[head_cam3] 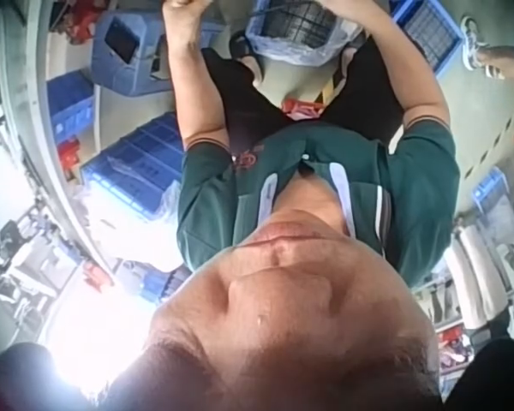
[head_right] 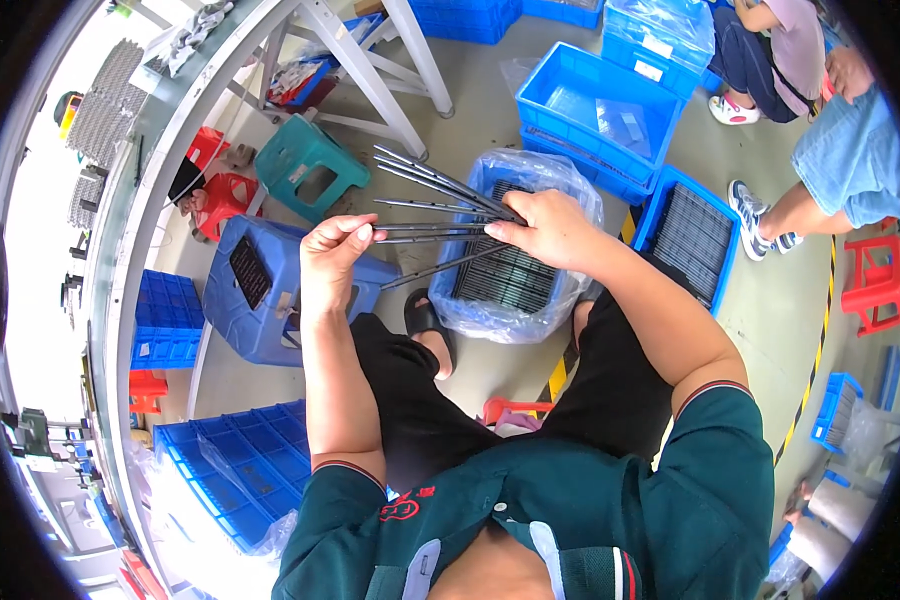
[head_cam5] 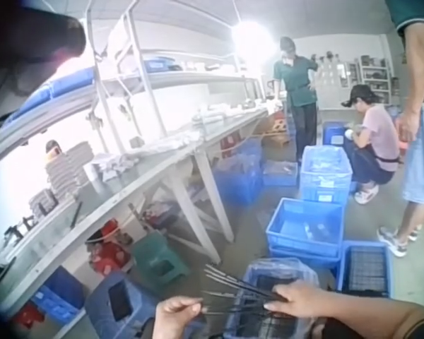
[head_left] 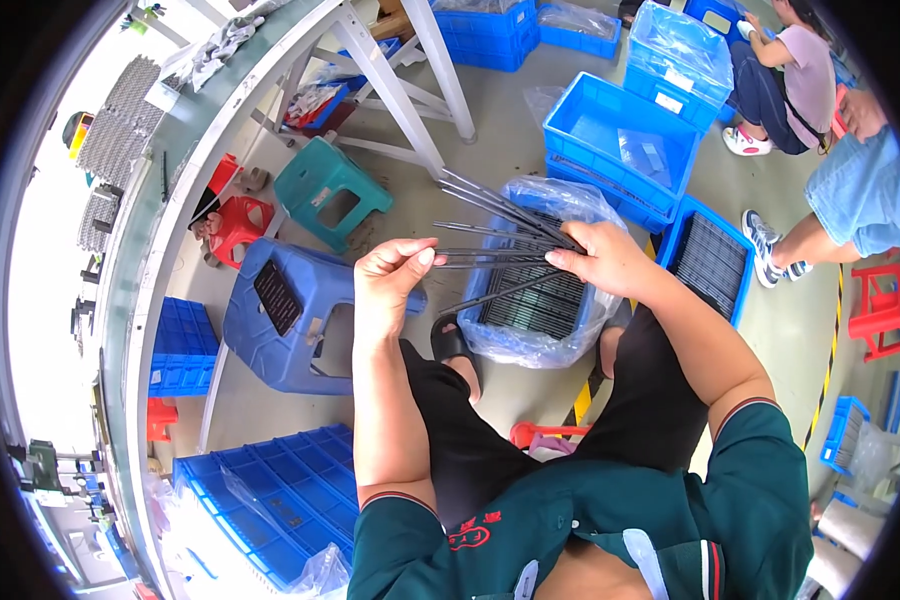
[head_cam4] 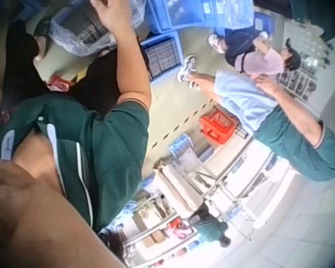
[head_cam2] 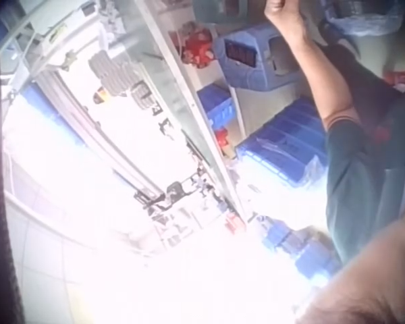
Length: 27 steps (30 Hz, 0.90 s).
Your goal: Organizing and sorting black industrial rods into blue bins.
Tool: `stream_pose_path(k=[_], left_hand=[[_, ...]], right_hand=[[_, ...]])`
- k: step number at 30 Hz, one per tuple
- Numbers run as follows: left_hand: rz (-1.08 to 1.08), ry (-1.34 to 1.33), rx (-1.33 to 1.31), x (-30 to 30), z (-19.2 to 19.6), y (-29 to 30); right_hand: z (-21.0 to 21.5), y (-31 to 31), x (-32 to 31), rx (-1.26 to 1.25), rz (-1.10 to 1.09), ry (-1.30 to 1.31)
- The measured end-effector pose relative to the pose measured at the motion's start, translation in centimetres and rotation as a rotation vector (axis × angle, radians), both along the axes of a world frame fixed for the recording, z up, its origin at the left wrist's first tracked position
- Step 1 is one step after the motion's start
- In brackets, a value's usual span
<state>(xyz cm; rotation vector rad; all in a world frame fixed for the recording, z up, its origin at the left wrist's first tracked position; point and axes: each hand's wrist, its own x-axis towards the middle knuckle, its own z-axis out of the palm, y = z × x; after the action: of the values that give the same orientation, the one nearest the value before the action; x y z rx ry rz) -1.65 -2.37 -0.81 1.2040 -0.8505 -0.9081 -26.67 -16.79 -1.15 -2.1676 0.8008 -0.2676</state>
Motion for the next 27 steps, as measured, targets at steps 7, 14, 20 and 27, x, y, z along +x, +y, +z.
stream_pose_path(k=[7, 14, 20, 27], left_hand=[[-0.258, 0.493, -0.135, 0.5, -0.8, 0.0], [-0.241, 0.543, -0.120, 0.0, -0.9, -0.1], [0.045, -0.060, 0.041, -2.0, -0.1, -0.5], [-0.033, 0.029, 0.035, -1.0, -0.3, -0.4]], right_hand=[[0.5, -0.2, -0.1, 0.236, 0.089, -0.094], [0.8, 0.0, -0.1, 0.128, 0.058, -0.055], [-0.6, -0.2, 0.2, 0.138, -0.021, -0.064], [-0.5, 0.2, 0.6, 0.138, -0.002, -0.012]])
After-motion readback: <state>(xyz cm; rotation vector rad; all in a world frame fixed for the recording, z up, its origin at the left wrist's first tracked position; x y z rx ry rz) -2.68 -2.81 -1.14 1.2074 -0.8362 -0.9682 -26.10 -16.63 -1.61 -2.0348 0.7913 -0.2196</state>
